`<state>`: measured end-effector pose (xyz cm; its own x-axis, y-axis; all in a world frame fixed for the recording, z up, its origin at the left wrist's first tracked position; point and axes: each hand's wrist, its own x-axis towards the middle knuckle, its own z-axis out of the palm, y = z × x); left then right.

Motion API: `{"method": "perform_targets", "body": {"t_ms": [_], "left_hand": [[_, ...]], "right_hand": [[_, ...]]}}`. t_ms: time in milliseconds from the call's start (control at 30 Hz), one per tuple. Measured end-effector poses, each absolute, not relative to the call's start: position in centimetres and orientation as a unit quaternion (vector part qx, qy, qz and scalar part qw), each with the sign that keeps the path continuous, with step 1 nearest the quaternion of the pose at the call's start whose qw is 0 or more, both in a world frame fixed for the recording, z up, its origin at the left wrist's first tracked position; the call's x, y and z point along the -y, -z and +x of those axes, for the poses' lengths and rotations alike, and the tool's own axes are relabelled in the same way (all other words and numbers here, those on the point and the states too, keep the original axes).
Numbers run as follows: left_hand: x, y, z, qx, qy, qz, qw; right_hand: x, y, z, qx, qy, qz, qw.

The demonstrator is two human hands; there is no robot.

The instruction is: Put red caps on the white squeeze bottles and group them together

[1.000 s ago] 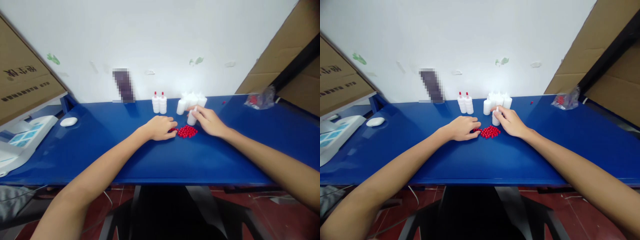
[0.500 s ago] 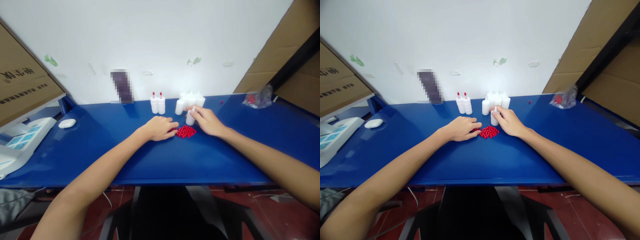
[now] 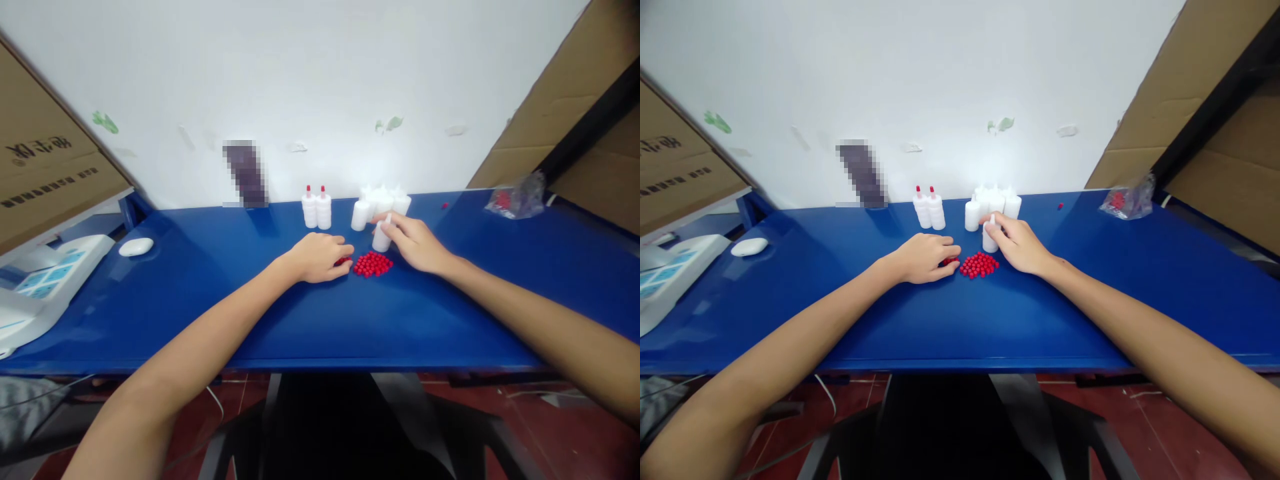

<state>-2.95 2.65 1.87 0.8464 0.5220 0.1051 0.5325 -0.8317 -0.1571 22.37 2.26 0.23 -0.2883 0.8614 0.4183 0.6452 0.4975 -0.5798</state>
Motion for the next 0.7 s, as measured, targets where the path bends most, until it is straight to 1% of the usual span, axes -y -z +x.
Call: {"method": "perform_targets", "body": {"t_ms": [200, 500, 700], "left_hand": [[-2.43, -2.23, -2.79, 0.303, 0.007, -0.951, 0.068], [-2.62, -2.24, -2.94, 0.268, 0.02, -0.961, 0.062], [-3.02, -1.62, -3.19, 0.277, 0.056, -0.959, 0.015]], "right_hand": [[-2.24, -0.23, 22.25, 0.791, -0.156, -0.471, 0.358], [-2.06, -0.34, 22.24, 0.79, -0.165, -0.471, 0.358], [-2.02, -0.26, 21.84, 0.767, -0.211, -0.455, 0.4]]}}
